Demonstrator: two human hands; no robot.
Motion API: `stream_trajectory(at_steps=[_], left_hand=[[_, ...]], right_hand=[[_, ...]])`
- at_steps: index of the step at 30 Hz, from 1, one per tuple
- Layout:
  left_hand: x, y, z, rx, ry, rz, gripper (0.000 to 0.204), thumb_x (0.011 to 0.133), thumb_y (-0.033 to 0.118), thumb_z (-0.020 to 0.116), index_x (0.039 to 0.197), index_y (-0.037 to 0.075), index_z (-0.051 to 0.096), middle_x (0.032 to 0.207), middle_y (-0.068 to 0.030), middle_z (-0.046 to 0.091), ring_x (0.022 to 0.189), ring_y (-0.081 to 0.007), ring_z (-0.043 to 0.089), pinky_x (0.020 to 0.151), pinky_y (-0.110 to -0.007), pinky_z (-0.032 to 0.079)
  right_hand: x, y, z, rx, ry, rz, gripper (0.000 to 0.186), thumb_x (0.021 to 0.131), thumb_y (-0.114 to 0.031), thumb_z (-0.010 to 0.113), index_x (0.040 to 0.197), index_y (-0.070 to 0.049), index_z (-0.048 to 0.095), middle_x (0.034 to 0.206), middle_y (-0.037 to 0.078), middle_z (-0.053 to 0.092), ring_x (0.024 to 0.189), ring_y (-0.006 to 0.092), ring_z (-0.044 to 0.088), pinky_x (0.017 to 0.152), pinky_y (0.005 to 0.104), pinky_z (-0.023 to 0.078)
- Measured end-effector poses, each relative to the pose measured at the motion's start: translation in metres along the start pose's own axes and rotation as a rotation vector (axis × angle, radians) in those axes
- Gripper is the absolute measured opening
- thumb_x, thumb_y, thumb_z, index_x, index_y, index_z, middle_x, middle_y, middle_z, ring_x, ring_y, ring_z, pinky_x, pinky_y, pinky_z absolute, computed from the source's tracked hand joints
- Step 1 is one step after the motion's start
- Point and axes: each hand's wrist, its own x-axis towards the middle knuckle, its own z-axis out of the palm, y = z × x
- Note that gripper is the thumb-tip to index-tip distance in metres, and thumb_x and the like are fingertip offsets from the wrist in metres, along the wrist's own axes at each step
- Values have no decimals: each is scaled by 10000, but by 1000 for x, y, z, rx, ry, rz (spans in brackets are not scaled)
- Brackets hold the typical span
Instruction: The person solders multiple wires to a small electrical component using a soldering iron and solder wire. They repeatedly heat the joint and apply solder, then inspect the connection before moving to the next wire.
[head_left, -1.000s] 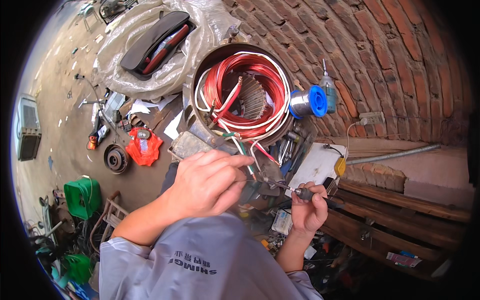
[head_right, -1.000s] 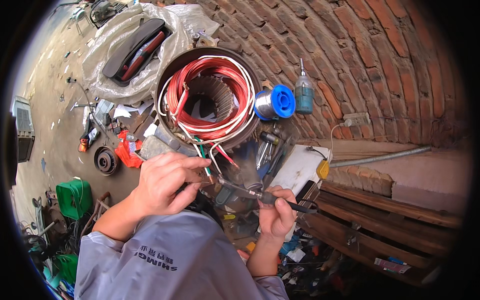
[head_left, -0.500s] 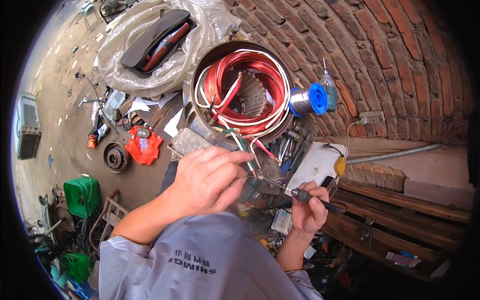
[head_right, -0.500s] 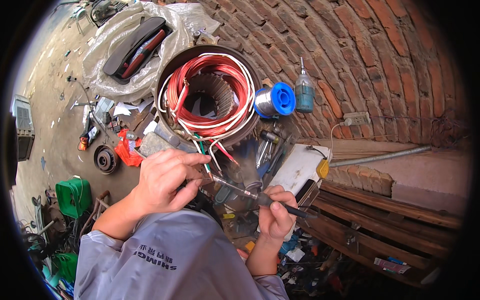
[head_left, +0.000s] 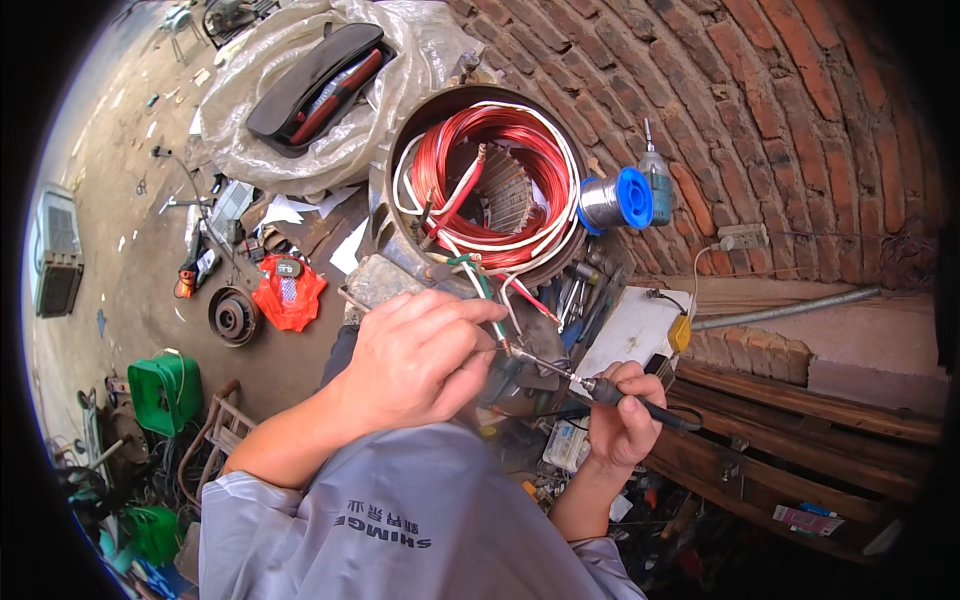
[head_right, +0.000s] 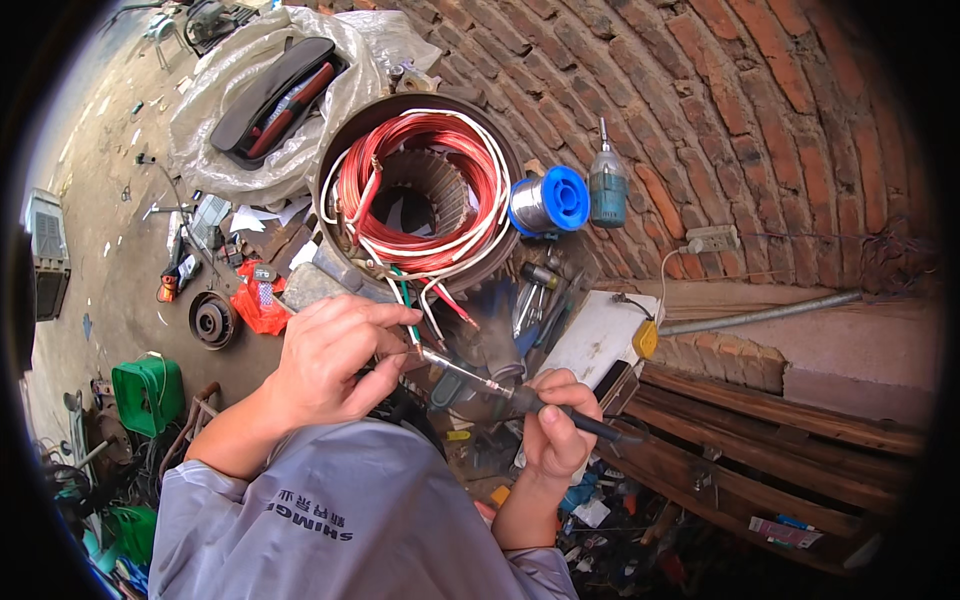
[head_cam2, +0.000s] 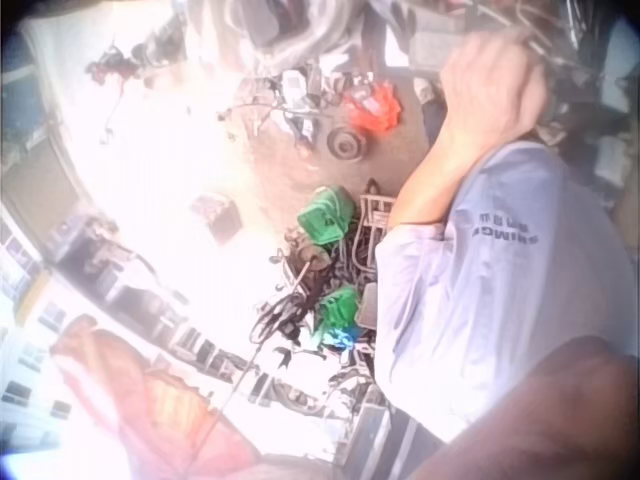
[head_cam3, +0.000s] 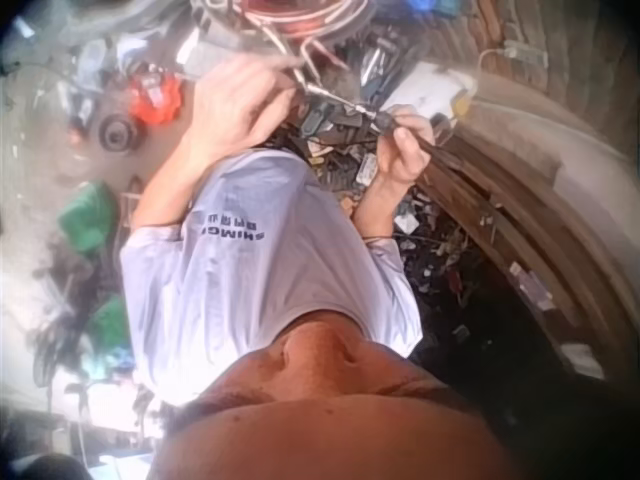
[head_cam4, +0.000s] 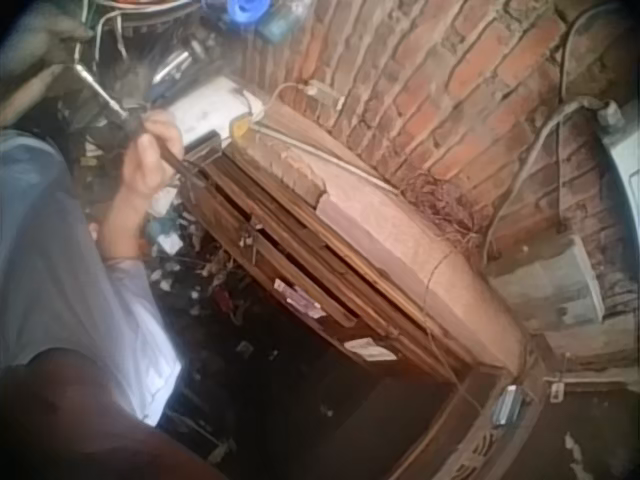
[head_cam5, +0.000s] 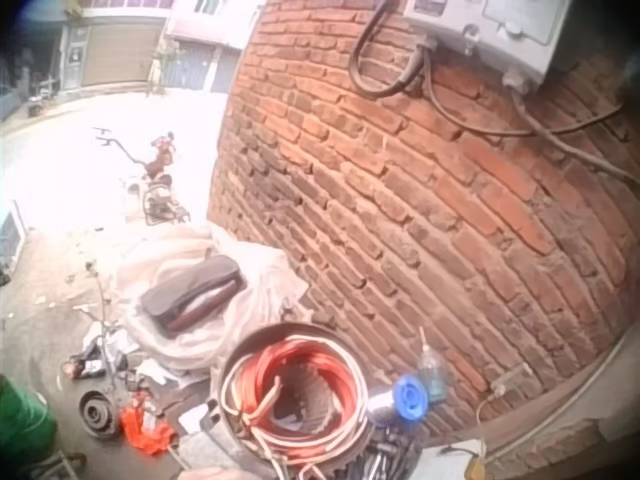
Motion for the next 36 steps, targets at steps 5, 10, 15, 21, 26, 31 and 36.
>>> stream_trajectory(at_steps=[5, 10, 15, 21, 26, 31, 36], left_hand=[[0, 0, -1, -3, -5, 3, 122, 802, 100, 775, 867, 97, 672, 1129, -42, 776, 889, -214, 707, 700, -351, 516], [2, 2, -2, 7, -18, 1, 123, 805, 100, 779, 865, 90, 671, 1122, -45, 770, 898, -217, 709, 709, -357, 522], [2, 1, -3, 12, -35, 0, 128, 811, 109, 785, 868, 86, 673, 1134, -50, 762, 914, -218, 706, 718, -359, 526], [2, 1, -4, 25, -63, 11, 149, 814, 114, 795, 894, 73, 676, 1158, -66, 750, 915, -229, 695, 726, -368, 518], [1, 3, -5, 49, -84, 15, 163, 814, 102, 809, 915, 67, 686, 1178, -81, 747, 907, -241, 693, 738, -375, 513], [1, 4, -4, 58, -91, 17, 167, 810, 90, 822, 929, 77, 705, 1194, -93, 752, 897, -247, 701, 739, -378, 516], [0, 8, -5, 68, -100, 11, 197, 798, 85, 829, 952, 71, 706, 1214, -105, 748, 895, -254, 702, 744, -381, 526]], right_hand=[[2, -1, 1, -28, -18, -19, 201, 873, -79, 729, 1031, 39, 691, 909, 153, 593, 864, 262, 552, 866, 414, 479], [5, -4, 1, -78, -50, -53, 204, 871, -80, 737, 1023, 50, 699, 917, 162, 606, 859, 261, 563, 860, 417, 485], [8, -6, 1, -141, -75, -45, 199, 895, -116, 740, 1020, 16, 661, 893, 128, 552, 841, 243, 510, 812, 407, 459], [9, -6, 2, -150, -77, -54, 202, 891, -120, 737, 1019, 19, 665, 886, 126, 548, 829, 240, 507, 802, 405, 456], [9, -7, 3, -157, -75, -51, 202, 885, -117, 733, 1016, 21, 665, 875, 125, 546, 818, 239, 507, 790, 404, 454], [9, -7, 2, -176, -81, -61, 198, 889, -116, 720, 1013, 26, 657, 870, 128, 545, 811, 241, 511, 767, 400, 452], [9, -6, 2, -183, -93, -72, 202, 893, -117, 713, 1018, 30, 651, 871, 131, 544, 813, 244, 520, 758, 399, 454]])
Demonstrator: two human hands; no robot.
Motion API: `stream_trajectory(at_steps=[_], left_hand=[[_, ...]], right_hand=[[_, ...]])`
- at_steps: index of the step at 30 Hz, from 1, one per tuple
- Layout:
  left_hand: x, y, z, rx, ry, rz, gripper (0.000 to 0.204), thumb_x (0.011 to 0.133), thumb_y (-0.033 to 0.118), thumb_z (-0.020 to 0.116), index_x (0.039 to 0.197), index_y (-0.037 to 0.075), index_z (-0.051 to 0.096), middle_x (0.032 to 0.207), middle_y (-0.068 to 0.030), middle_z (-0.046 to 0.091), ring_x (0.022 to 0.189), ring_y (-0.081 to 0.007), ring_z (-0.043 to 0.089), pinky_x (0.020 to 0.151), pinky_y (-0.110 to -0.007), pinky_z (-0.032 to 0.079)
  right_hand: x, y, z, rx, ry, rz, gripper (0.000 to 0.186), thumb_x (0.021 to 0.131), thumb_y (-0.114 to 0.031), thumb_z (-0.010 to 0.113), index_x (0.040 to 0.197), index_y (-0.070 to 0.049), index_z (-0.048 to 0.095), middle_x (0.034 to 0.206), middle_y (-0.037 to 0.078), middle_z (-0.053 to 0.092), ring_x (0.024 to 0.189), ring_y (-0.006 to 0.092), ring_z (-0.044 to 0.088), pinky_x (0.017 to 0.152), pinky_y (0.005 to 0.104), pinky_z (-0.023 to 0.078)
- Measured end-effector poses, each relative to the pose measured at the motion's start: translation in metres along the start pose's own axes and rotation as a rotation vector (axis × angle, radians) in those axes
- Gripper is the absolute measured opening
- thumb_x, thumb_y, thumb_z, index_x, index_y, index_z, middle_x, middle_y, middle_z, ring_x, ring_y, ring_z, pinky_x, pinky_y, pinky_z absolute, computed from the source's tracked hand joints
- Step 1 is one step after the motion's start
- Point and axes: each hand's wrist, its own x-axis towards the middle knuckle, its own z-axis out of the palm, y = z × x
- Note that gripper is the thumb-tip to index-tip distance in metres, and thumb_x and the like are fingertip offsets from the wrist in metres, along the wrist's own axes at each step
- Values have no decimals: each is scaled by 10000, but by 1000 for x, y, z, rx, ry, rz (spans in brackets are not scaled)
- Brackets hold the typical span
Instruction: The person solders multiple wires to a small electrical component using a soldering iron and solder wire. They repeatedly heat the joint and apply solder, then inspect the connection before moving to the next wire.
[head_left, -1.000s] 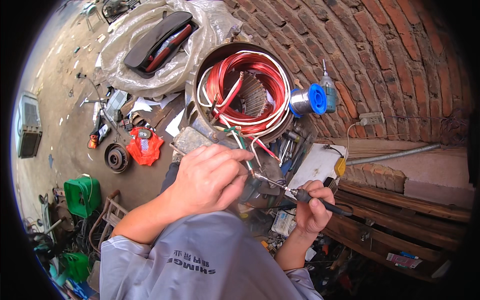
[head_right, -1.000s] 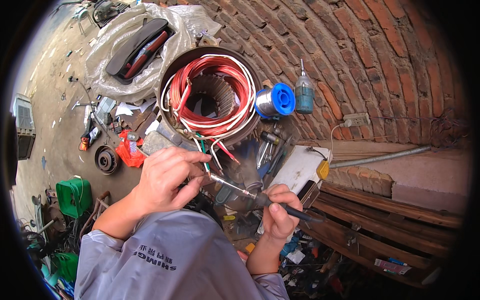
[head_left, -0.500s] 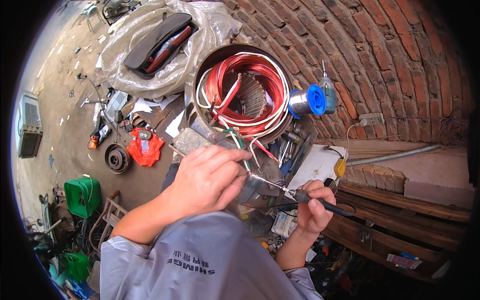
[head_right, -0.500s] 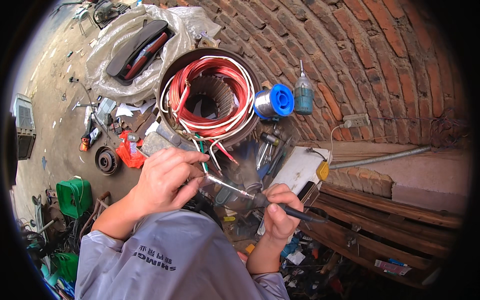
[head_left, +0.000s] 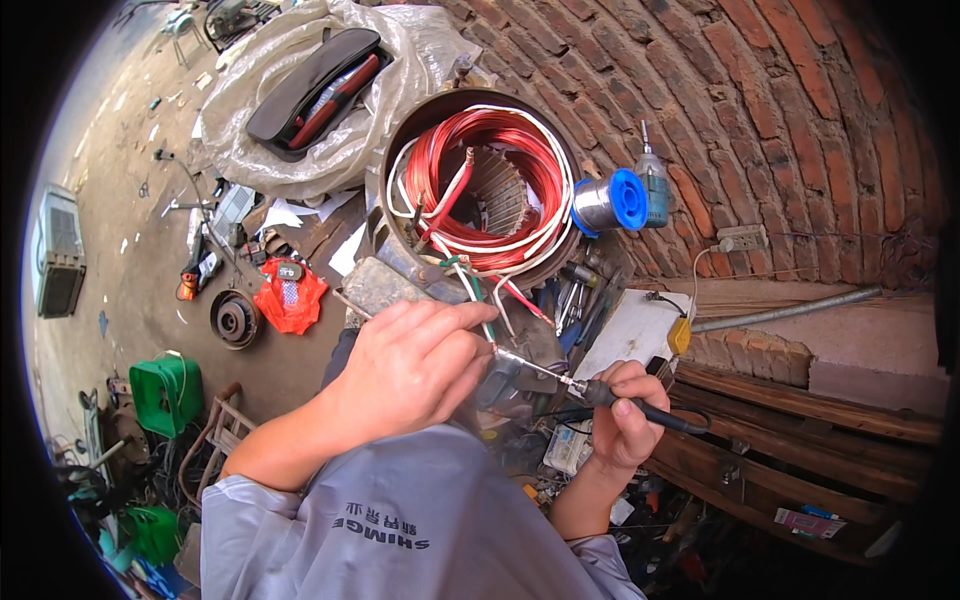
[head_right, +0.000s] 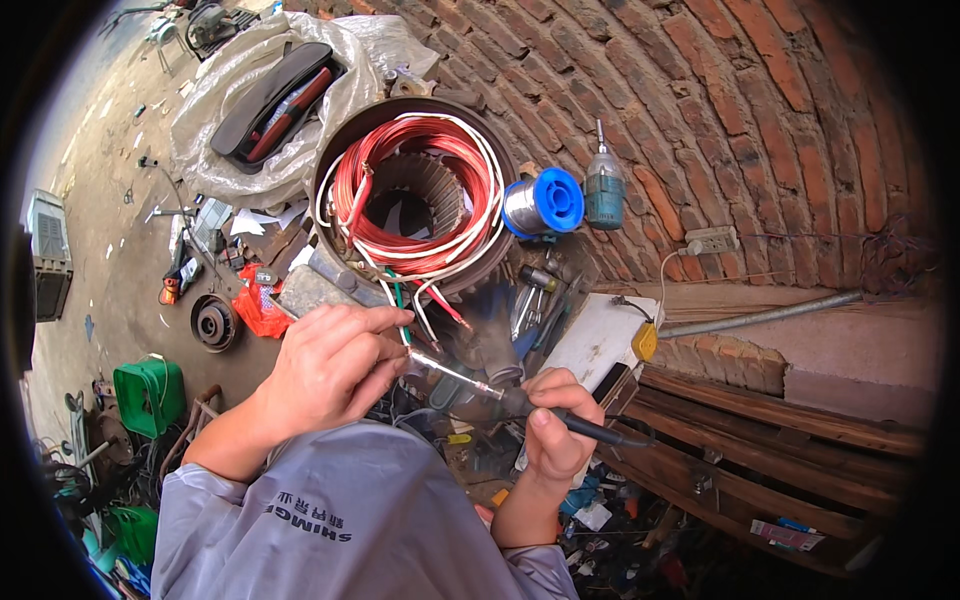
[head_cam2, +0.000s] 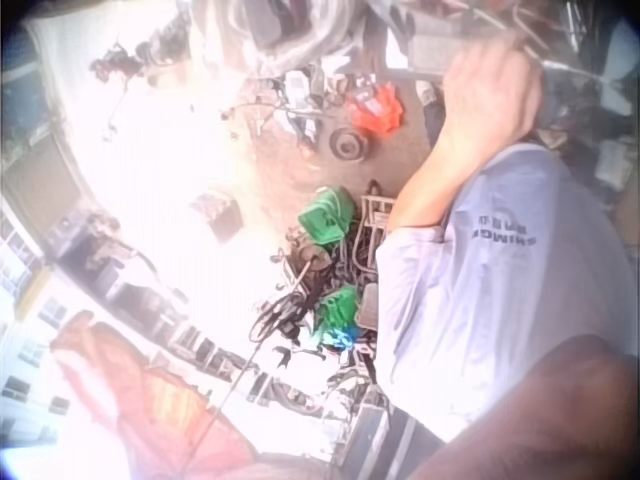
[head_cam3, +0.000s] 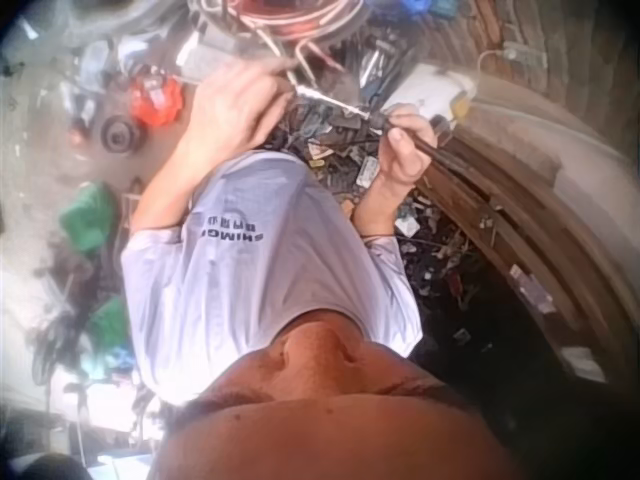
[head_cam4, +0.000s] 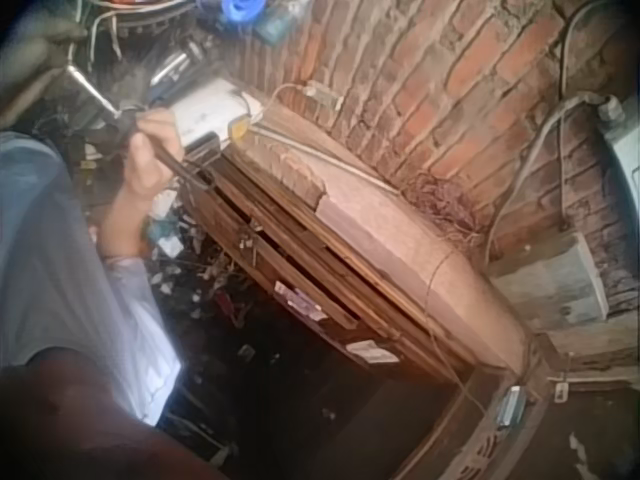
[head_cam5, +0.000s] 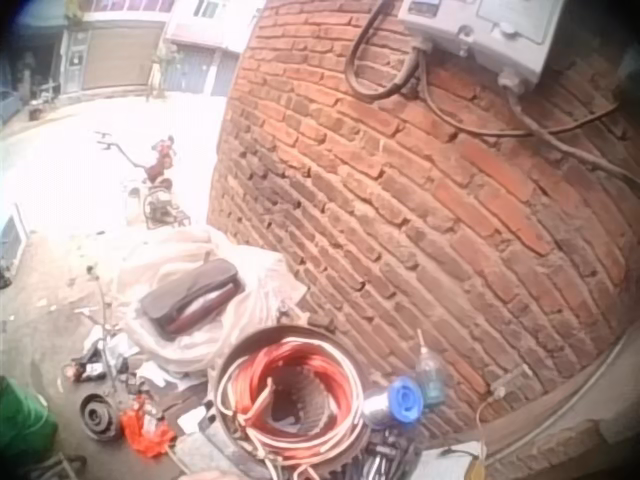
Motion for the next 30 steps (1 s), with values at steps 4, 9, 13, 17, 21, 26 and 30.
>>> stream_trajectory(at_steps=[4, 9, 13, 17, 21, 26, 30], left_hand=[[0, 2, -1, 4, -7, 2, 213, 794, 84, 838, 960, 68, 705, 1230, -111, 748, 892, -260, 706, 751, -383, 536], [0, 2, 2, 46, 10, 13, 193, 817, 112, 820, 968, 68, 708, 1203, -103, 749, 867, -232, 706, 729, -357, 535], [-1, 1, 2, 46, -7, 18, 192, 836, 127, 806, 988, 60, 711, 1201, -110, 749, 885, -240, 724, 746, -360, 559], [-3, -4, -5, -76, 58, -18, 245, 840, 83, 817, 1058, 30, 720, 1170, -128, 760, 926, -285, 746, 796, -382, 591], [-14, -12, -12, -107, 207, -12, 295, 819, 2, 820, 1096, -6, 719, 1061, -152, 766, 891, -303, 742, 769, -382, 596], [-44, -10, -17, -201, 230, 92, 262, 795, 42, 838, 1032, 14, 729, 882, -92, 739, 705, -240, 694, 638, -354, 546], [-71, -4, -5, -303, 58, 44, 186, 822, 128, 863, 937, 57, 735, 804, -51, 715, 631, -224, 658, 579, -354, 508]], right_hand=[[-2, 2, -3, -1, 7, -9, 206, 891, -117, 715, 1019, 31, 651, 873, 131, 544, 816, 247, 523, 763, 402, 459], [0, 3, -3, -2, 10, -14, 203, 889, -118, 722, 1017, 28, 660, 880, 133, 553, 821, 249, 528, 790, 407, 463], [-1, 4, -2, -2, 12, -15, 198, 888, -117, 720, 1016, 24, 668, 886, 135, 563, 828, 247, 532, 813, 409, 466], [-2, 5, -2, 9, 16, -6, 201, 889, -119, 719, 1020, 24, 668, 888, 134, 565, 828, 246, 533, 821, 407, 467], [0, 5, -2, 14, 7, -20, 211, 891, -125, 725, 1026, 26, 666, 887, 133, 565, 821, 245, 529, 811, 404, 461], [3, 3, -4, -12, -25, -29, 220, 883, -126, 728, 1028, 26, 665, 879, 131, 561, 818, 248, 530, 775, 406, 459], [9, -5, -4, -92, -84, -66, 211, 858, -101, 744, 1005, 40, 688, 886, 147, 598, 821, 249, 556, 778, 403, 472]])
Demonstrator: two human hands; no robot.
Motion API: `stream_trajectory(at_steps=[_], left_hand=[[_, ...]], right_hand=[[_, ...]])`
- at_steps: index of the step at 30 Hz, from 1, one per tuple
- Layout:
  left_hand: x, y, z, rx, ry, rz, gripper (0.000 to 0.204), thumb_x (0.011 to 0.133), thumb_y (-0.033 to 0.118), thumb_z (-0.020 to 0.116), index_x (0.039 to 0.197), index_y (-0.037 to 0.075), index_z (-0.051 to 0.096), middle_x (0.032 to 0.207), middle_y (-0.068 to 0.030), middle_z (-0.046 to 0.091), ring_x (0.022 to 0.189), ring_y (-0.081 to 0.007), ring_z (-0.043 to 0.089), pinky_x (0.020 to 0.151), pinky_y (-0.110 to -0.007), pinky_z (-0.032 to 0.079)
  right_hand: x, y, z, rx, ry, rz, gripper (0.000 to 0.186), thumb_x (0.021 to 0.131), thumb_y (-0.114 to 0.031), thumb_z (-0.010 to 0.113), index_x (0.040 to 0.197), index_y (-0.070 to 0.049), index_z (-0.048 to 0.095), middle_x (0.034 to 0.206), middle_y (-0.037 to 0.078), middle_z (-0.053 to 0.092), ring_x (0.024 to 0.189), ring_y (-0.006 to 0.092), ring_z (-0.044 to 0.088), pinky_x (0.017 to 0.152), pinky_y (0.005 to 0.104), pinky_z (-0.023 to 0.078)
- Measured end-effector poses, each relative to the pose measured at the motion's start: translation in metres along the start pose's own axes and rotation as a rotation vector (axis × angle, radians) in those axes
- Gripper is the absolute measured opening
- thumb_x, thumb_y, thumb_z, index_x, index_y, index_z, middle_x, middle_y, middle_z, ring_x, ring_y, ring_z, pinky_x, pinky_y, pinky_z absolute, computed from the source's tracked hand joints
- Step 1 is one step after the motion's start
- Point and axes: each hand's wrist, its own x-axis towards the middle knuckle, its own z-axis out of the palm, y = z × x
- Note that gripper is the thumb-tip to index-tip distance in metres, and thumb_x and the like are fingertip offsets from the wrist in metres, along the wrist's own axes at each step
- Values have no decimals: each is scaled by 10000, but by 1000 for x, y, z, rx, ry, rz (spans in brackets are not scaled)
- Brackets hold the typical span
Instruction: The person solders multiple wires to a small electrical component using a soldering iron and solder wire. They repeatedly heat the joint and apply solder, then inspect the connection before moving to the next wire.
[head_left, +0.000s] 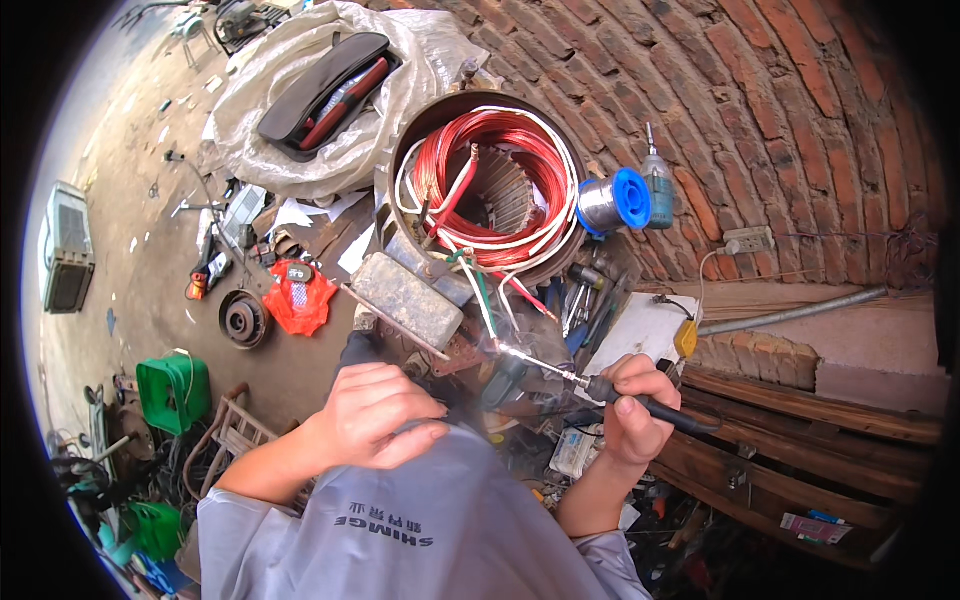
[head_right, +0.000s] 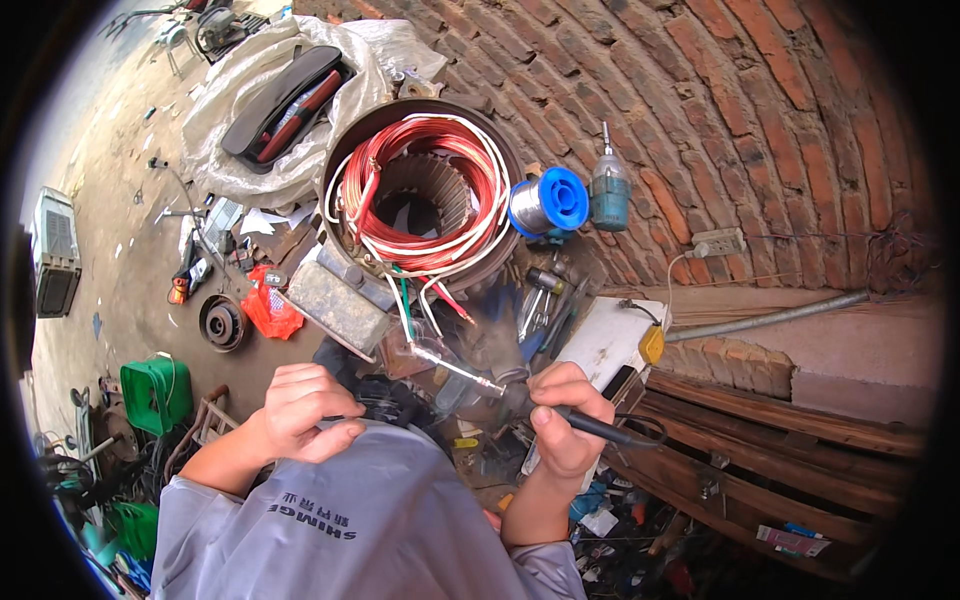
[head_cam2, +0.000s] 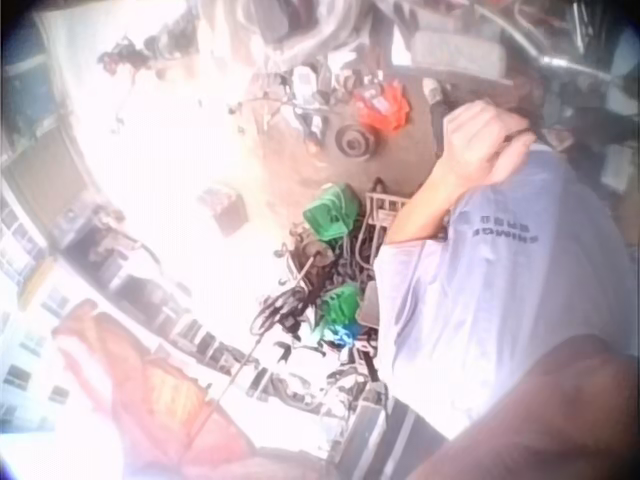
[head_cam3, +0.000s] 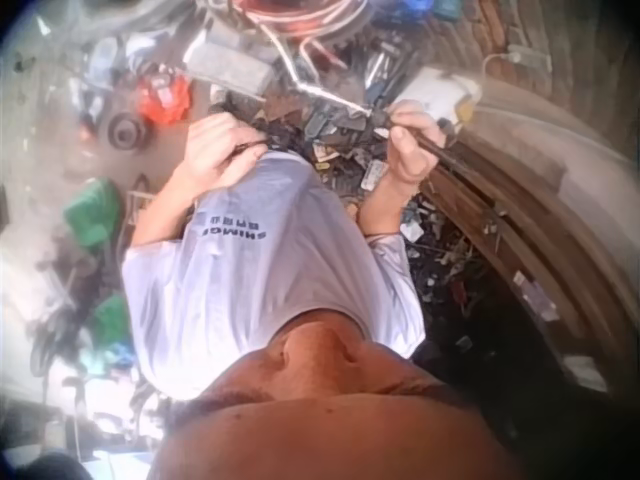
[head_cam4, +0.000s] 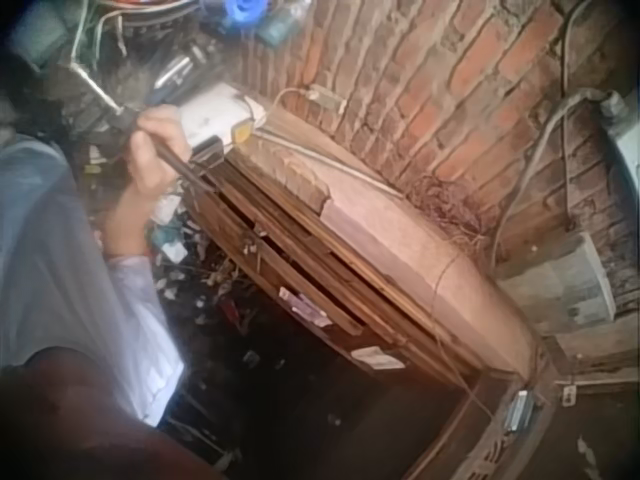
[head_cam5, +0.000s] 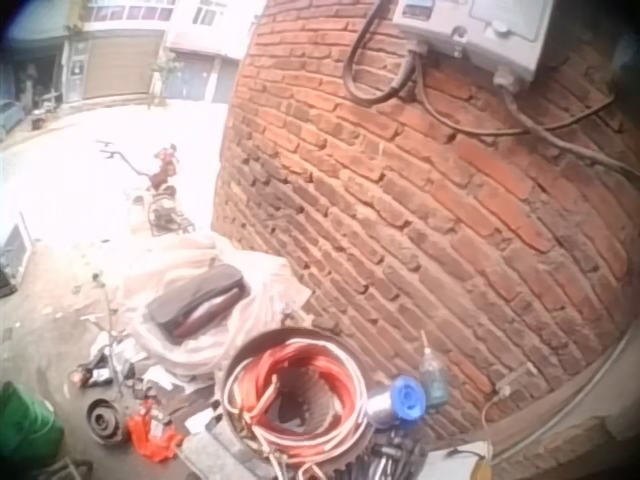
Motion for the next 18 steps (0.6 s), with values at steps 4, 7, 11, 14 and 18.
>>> stream_trajectory(at_steps=[4, 7, 11, 14, 18], left_hand=[[-29, -10, 21, -42, -224, -221, 132, 904, 169, 799, 961, 69, 733, 796, -75, 705, 716, -288, 696, 634, -408, 553], [-45, -14, 35, 8, -415, -495, 152, 961, 214, 737, 1004, 69, 731, 858, -116, 717, 831, -346, 718, 710, -461, 580], [-72, -39, 68, 10, -488, -671, 204, 965, 218, 738, 1038, 28, 740, 965, -172, 727, 938, -380, 718, 833, -474, 576], [-79, -67, 103, -16, -310, -661, 227, 974, 202, 718, 1098, 11, 729, 1010, -206, 724, 995, -400, 715, 879, -487, 570], [-54, -97, 148, 132, -213, -599, 290, 988, 189, 671, 1241, 47, 685, 1107, -210, 720, 982, -418, 724, 831, -508, 594]], right_hand=[[5, -7, -3, -21, -14, 6, 206, 825, -62, 770, 983, 64, 729, 912, 175, 670, 842, 249, 611, 817, 384, 495], [9, -8, -3, -48, -33, -5, 204, 833, -68, 781, 986, 61, 742, 944, 176, 683, 850, 211, 609, 788, 331, 474], [11, -10, -5, -92, -68, -10, 173, 842, -42, 773, 984, 55, 747, 957, 150, 685, 839, 164, 596, 755, 289, 449], [15, -12, -1, -135, -94, -54, 150, 854, -12, 755, 988, 54, 751, 937, 107, 682, 817, 149, 587, 758, 279, 445], [17, -5, 3, -95, -80, -22, 151, 866, -1, 751, 1003, 63, 753, 908, 87, 674, 800, 133, 581, 747, 273, 441]])
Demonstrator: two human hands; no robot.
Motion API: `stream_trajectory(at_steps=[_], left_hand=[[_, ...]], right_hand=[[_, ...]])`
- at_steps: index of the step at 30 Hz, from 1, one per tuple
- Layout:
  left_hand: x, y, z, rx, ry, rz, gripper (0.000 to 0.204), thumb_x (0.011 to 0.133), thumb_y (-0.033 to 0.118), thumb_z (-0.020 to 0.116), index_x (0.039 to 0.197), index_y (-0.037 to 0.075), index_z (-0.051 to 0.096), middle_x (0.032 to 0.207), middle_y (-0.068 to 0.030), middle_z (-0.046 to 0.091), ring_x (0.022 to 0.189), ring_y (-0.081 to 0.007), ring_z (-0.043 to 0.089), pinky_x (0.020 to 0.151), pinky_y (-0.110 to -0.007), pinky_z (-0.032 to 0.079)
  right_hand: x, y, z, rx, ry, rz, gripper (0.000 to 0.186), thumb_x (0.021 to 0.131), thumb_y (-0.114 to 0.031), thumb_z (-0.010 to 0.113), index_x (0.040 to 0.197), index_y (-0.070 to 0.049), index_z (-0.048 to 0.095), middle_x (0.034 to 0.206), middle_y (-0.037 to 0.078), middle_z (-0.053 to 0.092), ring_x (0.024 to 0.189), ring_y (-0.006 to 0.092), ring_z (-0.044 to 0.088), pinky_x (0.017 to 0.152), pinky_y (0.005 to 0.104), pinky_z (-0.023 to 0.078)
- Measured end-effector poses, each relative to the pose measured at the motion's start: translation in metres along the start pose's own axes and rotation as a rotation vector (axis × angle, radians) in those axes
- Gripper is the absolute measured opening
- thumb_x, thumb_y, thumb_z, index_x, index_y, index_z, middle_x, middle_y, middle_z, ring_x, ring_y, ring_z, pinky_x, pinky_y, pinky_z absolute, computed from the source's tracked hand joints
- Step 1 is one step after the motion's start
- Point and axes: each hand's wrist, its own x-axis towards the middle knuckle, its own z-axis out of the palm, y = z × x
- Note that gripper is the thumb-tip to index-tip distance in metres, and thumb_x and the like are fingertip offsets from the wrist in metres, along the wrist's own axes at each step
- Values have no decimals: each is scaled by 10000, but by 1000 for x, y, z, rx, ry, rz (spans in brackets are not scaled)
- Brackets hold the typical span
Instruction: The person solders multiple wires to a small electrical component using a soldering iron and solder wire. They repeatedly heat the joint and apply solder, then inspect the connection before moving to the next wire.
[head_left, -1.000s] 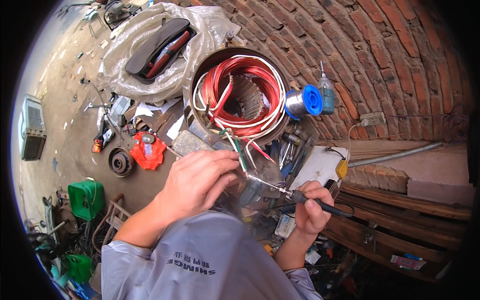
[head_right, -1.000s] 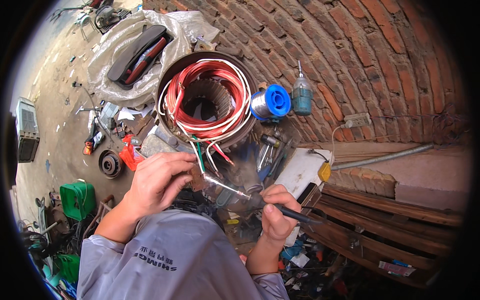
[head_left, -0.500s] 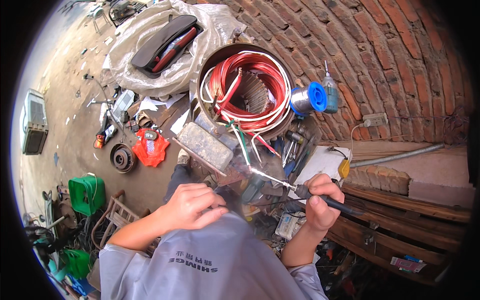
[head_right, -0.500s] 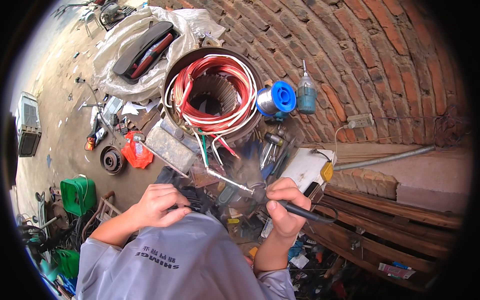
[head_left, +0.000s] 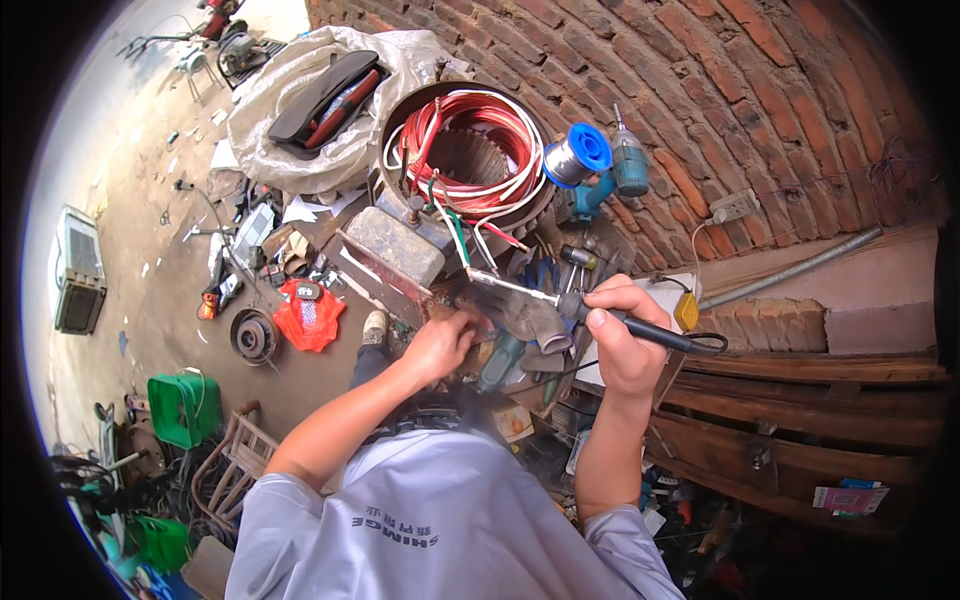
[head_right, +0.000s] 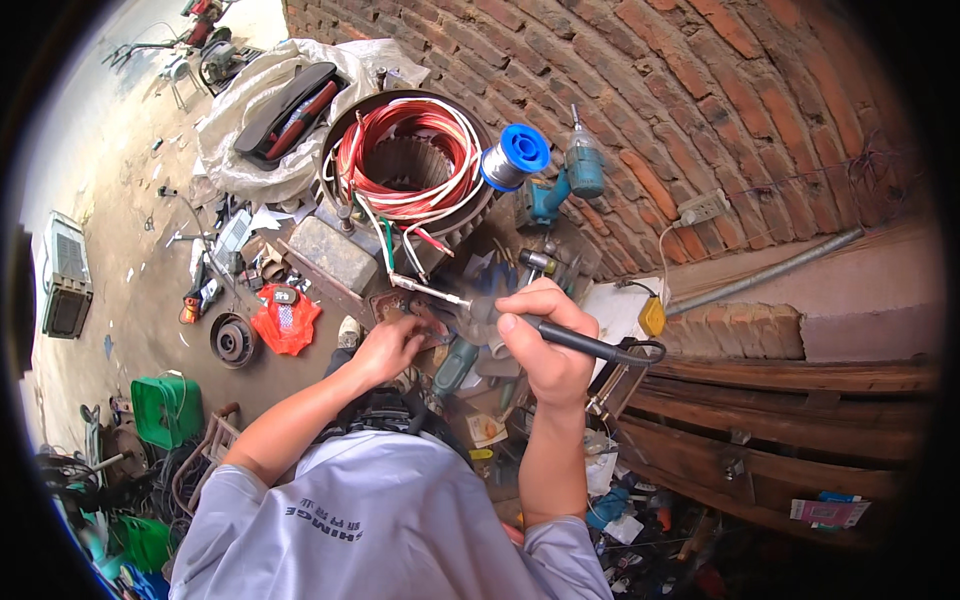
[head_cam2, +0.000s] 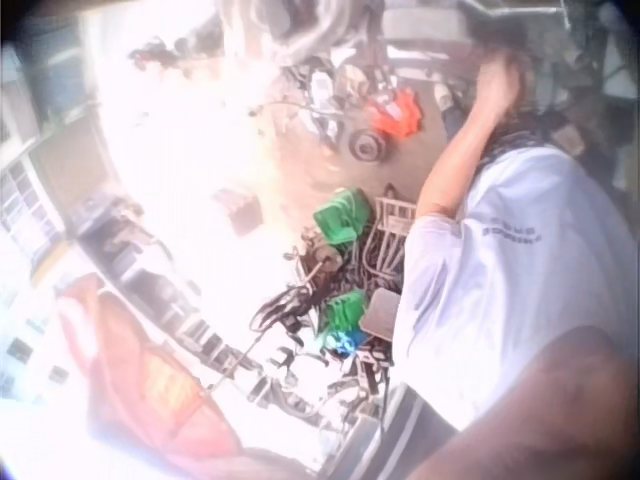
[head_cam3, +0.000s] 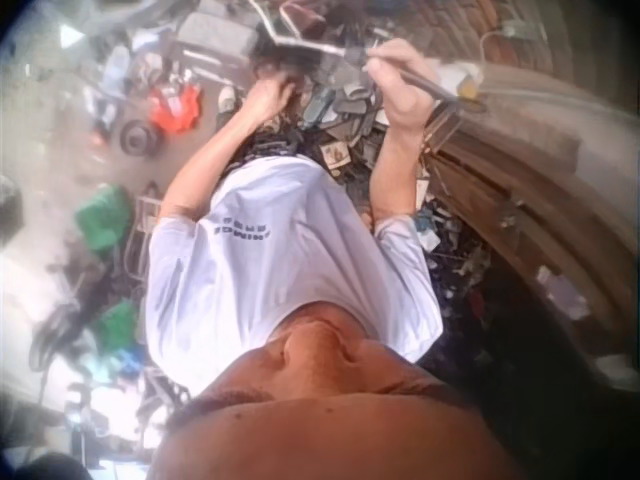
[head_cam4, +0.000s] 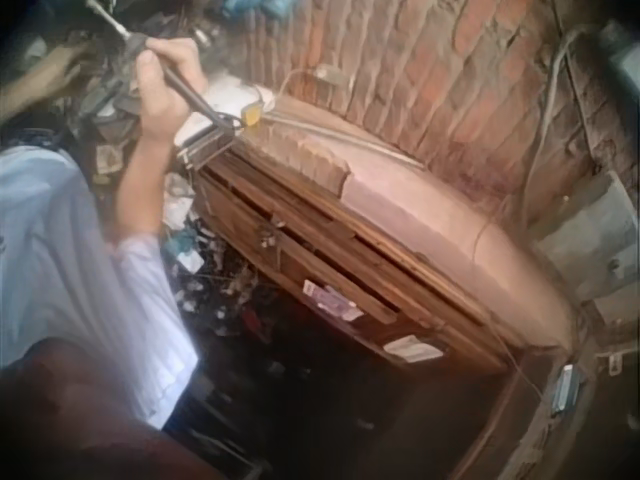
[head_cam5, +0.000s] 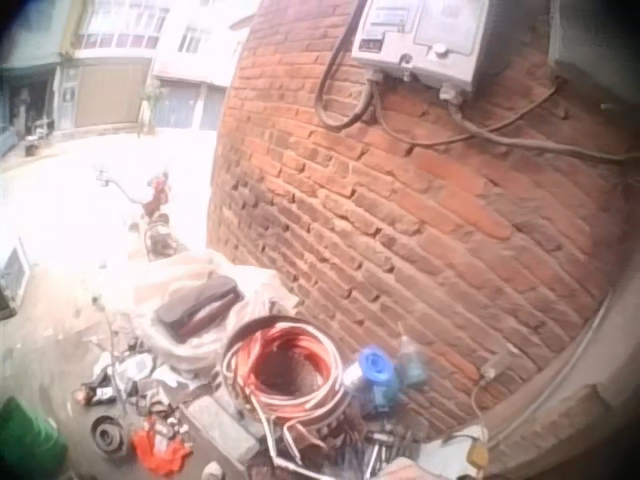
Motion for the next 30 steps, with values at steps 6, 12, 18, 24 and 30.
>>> stream_trajectory(at_steps=[6, 12, 18, 24, 30], left_hand=[[60, -8, 37, 404, 157, -33, 319, 1011, 186, 599, 1317, 105, 639, 1129, -231, 720, 881, -458, 731, 744, -559, 592], [62, 0, 34, 427, 107, 45, 254, 896, 104, 667, 1149, 90, 678, 1182, -153, 695, 905, -418, 747, 763, -528, 618], [25, 57, 9, 374, -29, 325, 414, 959, 169, 674, 1364, 93, 629, 1067, -142, 701, 920, -372, 737, 739, -507, 611], [-26, 146, -80, 615, -904, 244, 569, 983, 224, 701, 1486, 44, 508, 1087, -198, 747, 945, -420, 743, 789, -540, 594], [74, 272, -255, 256, -988, 419, 236, 1009, 153, 715, 1217, 41, 732, 973, -159, 779, 923, -311, 768, 813, -428, 594]], right_hand=[[-2, 0, 2, 41, 2, 0, 133, 890, -5, 752, 1009, 53, 757, 895, 57, 680, 769, 98, 580, 695, 252, 428], [-5, -1, 9, -7, -2, -23, 127, 887, 13, 753, 1008, 44, 776, 922, 73, 699, 810, 126, 630, 740, 277, 474], [-6, 0, 13, -35, 17, -82, 119, 884, -4, 739, 982, 61, 756, 872, 71, 660, 766, 122, 566, 692, 277, 425], [-6, -2, 17, -23, 7, -85, 111, 881, -13, 758, 977, 41, 774, 870, 89, 697, 802, 159, 635, 731, 305, 482], [-9, 4, 18, -26, 24, -96, 108, 872, -12, 775, 971, 32, 776, 862, 87, 697, 781, 163, 641, 715, 307, 492]])
